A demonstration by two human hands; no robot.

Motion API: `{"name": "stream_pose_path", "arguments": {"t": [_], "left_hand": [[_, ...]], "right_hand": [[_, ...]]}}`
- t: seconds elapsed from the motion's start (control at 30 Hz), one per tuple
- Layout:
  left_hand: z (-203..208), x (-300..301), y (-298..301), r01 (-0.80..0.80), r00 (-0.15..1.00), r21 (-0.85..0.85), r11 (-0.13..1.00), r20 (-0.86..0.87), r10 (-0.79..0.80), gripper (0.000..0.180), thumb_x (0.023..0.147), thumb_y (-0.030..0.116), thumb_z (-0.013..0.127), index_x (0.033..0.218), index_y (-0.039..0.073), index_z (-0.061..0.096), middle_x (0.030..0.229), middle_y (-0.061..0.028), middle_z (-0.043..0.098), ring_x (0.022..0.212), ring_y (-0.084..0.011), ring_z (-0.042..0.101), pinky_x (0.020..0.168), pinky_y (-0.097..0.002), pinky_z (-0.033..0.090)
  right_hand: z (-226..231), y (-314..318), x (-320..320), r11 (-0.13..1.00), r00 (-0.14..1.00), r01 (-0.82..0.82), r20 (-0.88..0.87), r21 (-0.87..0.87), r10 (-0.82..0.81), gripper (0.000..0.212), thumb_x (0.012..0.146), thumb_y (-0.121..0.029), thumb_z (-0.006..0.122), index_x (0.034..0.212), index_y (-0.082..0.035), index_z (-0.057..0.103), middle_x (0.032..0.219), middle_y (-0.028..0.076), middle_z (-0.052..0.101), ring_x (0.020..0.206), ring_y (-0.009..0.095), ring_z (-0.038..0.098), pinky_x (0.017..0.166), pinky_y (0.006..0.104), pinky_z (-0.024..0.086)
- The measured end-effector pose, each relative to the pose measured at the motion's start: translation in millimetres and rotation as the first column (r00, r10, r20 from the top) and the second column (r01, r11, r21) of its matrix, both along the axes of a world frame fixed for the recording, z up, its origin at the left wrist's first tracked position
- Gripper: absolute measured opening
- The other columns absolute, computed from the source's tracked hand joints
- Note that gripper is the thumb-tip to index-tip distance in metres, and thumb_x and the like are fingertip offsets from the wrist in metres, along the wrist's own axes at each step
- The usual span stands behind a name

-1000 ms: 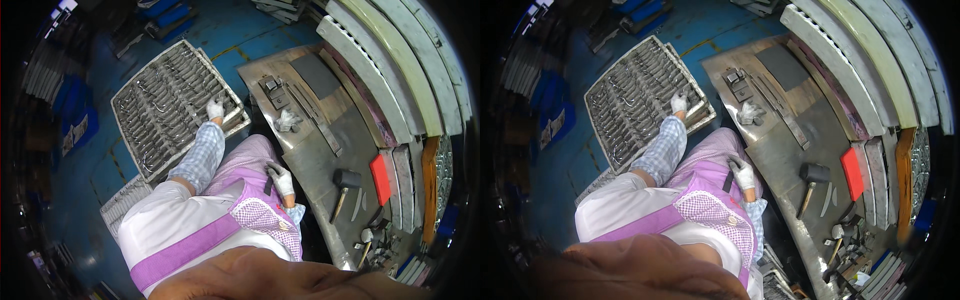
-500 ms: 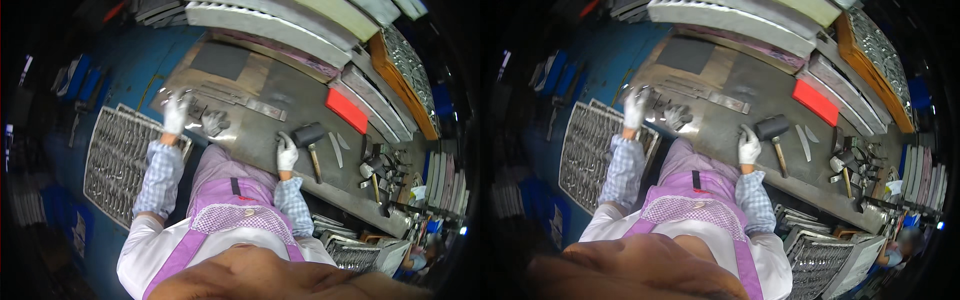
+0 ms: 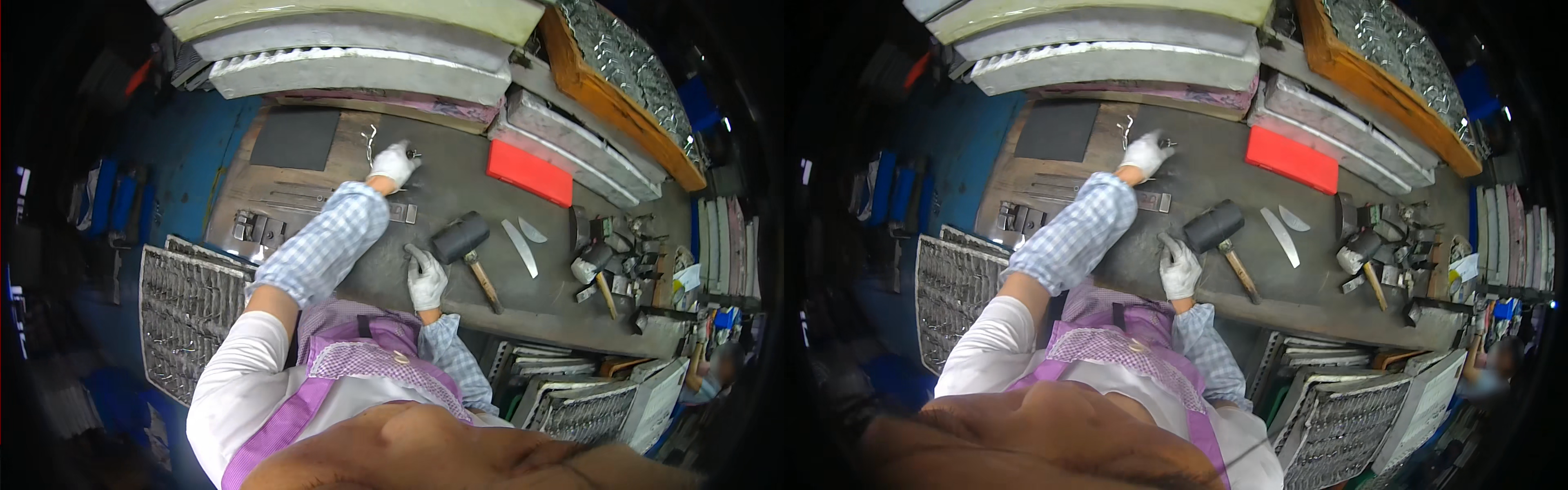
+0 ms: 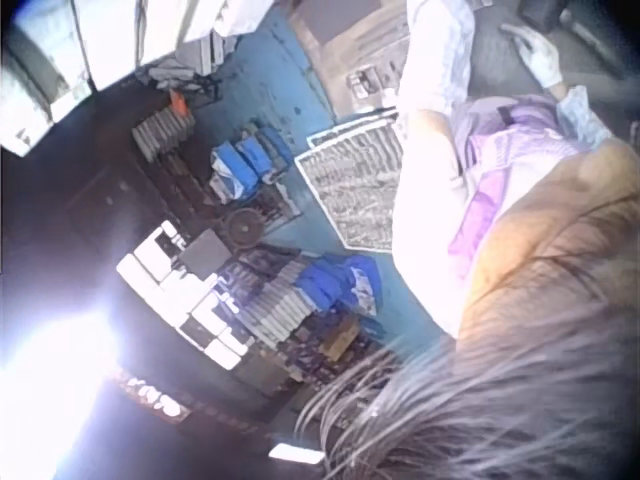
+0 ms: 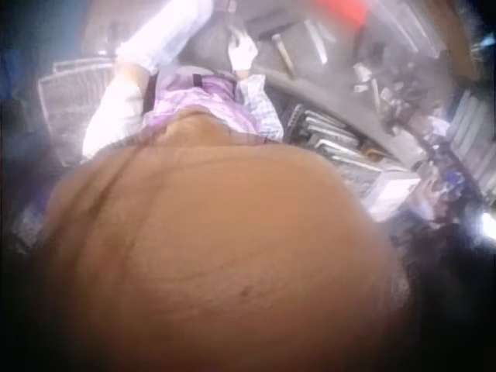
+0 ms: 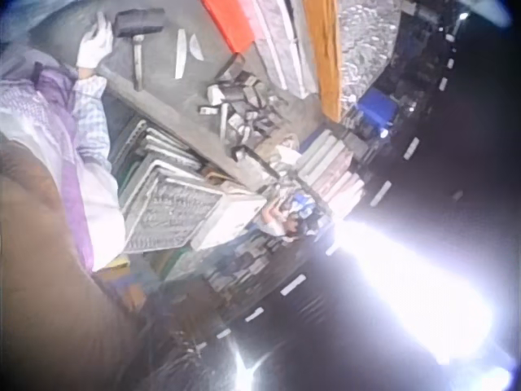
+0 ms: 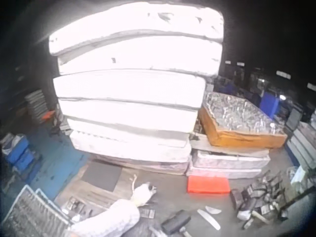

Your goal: The person fits curved metal handle components into a jig by striking them with a rubber mallet, then organizes the assembled components in a tray.

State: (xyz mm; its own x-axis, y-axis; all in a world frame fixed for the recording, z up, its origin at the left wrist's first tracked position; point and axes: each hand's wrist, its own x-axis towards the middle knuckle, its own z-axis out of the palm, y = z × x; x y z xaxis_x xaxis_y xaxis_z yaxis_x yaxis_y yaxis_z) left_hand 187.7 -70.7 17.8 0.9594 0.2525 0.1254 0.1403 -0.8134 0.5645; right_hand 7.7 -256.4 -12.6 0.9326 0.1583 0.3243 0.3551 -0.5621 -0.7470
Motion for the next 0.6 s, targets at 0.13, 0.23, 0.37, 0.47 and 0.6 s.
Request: {"name": "stream_pose_path", "arguments": {"t": [0.13, 0.23, 0.37, 0.47, 0.6], "left_hand": [[41, -36, 46, 0.167, 0.984, 0.049, 0.985, -0.071, -0.164, 0.045, 0.080, 0.025, 0.071, 0.122, 0.012, 0.062, 0.118, -0.0123, 0.062, 0.107, -0.0325, 0.060, 0.092, -0.0399, 0.048], [25, -53, 67, 0.411, 0.911, 0.248, 0.877, -0.147, -0.386, 0.039, 0.074, 0.019, 0.075, 0.112, 0.014, 0.067, 0.110, -0.0111, 0.064, 0.101, -0.0308, 0.061, 0.087, -0.0384, 0.049], [13, -47, 65, 0.374, 0.914, 0.411, 0.832, -0.011, -0.406, 0.038, 0.074, 0.018, 0.073, 0.111, 0.014, 0.066, 0.103, -0.0088, 0.063, 0.095, -0.0299, 0.061, 0.082, -0.0388, 0.050], [-12, -41, 75, 0.367, 0.924, 0.427, 0.826, -0.069, -0.375, 0.035, 0.077, 0.018, 0.070, 0.110, 0.012, 0.064, 0.097, -0.0090, 0.063, 0.091, -0.0300, 0.062, 0.080, -0.0387, 0.050], [-13, -57, 73, 0.427, 0.900, 0.279, 0.860, -0.034, -0.435, 0.020, 0.081, 0.014, 0.064, 0.100, 0.008, 0.062, 0.090, -0.0151, 0.064, 0.086, -0.0333, 0.063, 0.076, -0.0412, 0.050]], "right_hand": [[1, -4, 5, 0.999, 0.999, -0.031, -0.018, -0.012, 0.031, 0.034, 0.079, -0.005, 0.060, 0.109, -0.018, 0.067, 0.097, 0.007, 0.067, 0.084, 0.030, 0.064, 0.076, 0.0388, 0.051], [18, -1, 7, 0.999, 0.997, -0.037, -0.068, -0.020, 0.035, 0.023, 0.084, -0.004, 0.060, 0.103, -0.011, 0.070, 0.094, 0.008, 0.069, 0.086, 0.025, 0.066, 0.078, 0.0335, 0.051], [86, -36, 16, 0.957, 0.992, -0.028, -0.112, 0.290, 0.063, 0.015, 0.087, -0.007, 0.063, 0.099, -0.002, 0.069, 0.099, 0.012, 0.070, 0.092, 0.022, 0.067, 0.085, 0.0322, 0.050], [90, -70, 24, 0.933, 0.967, 0.243, -0.135, 0.265, -0.214, 0.020, 0.089, -0.014, 0.062, 0.107, -0.004, 0.067, 0.100, 0.015, 0.067, 0.089, 0.026, 0.065, 0.081, 0.0369, 0.051], [31, -84, 12, 0.811, 0.966, 0.251, 0.090, -0.529, -0.240, 0.051, 0.082, -0.032, 0.068, 0.126, -0.010, 0.056, 0.110, 0.018, 0.061, 0.091, 0.036, 0.060, 0.082, 0.0437, 0.048]]}}
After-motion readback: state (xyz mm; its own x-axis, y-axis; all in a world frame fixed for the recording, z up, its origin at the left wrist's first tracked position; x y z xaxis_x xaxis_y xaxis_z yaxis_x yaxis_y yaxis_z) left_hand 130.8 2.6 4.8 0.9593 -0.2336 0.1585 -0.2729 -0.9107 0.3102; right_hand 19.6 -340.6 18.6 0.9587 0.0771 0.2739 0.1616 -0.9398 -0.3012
